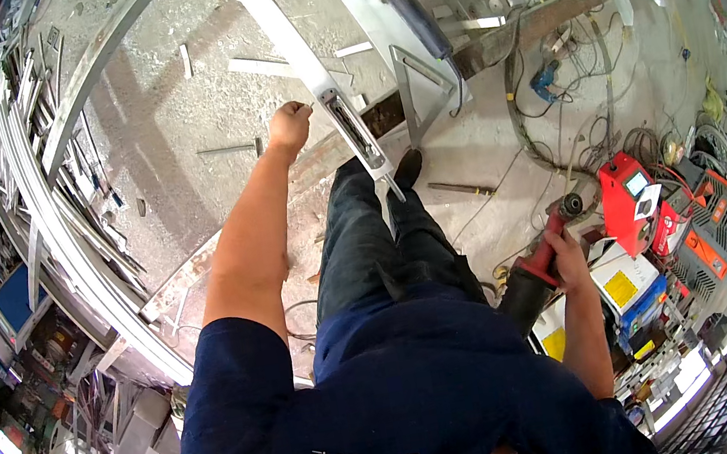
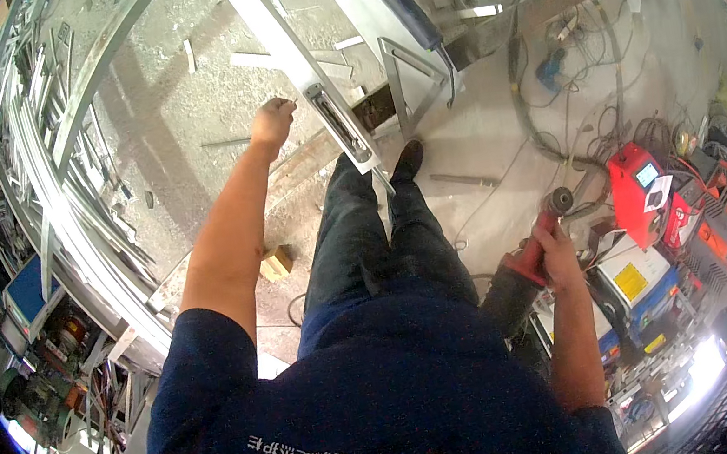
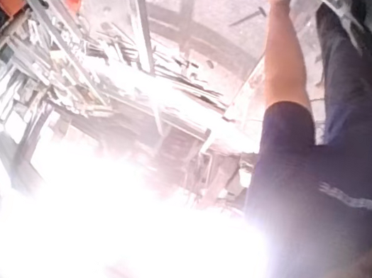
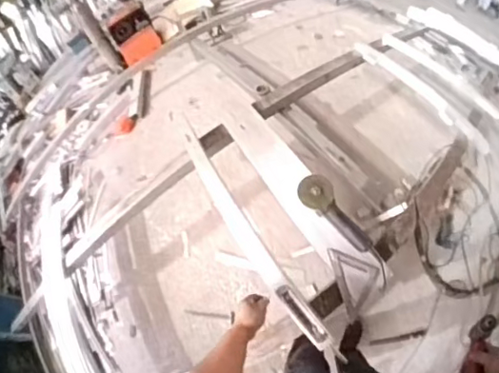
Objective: The person assembles a metal frame by positioning metal bars and using a power drill to fasten them together. They walk around the workshop to retrieve tools and materials, then return to continue drilling and aligning components.
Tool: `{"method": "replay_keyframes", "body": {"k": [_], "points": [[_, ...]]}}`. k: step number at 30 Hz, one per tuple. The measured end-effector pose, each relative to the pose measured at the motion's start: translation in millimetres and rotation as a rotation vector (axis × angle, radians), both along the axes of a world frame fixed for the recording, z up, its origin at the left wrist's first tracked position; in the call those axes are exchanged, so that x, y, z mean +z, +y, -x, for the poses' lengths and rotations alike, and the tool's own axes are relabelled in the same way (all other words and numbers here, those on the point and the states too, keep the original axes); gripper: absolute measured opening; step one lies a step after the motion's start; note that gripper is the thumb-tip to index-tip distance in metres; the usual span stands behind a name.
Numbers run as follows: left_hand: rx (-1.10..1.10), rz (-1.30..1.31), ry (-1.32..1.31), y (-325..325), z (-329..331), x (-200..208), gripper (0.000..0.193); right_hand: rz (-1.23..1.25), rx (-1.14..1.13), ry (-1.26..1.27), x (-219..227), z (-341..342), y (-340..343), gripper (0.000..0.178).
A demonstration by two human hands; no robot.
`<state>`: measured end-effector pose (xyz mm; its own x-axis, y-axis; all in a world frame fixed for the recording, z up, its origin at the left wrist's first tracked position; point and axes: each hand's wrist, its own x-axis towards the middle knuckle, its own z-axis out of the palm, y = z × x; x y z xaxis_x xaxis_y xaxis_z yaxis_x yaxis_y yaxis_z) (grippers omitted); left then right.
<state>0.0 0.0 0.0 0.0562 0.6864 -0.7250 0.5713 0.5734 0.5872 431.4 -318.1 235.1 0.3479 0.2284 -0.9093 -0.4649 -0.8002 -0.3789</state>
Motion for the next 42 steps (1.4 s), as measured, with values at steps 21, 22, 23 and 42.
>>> {"method": "replay_keyframes", "body": {"k": [21,22,23,42], "points": [[0.174,0.292,-0.915,-100,-169,178,0.027,-0.938,1.9,0.391,126,193,208,0.064],[0.131,0.219,-0.91,-100,-176,191,0.027,-1.001,1.858,0.525,131,201,211,0.063],[0.089,0.146,-0.903,-98,-181,203,0.027,-1.054,1.844,0.523,130,208,207,0.063],[-0.97,-0.182,-1.023,-123,-146,293,0.031,-1.564,1.984,-0.323,168,247,143,0.039]]}}
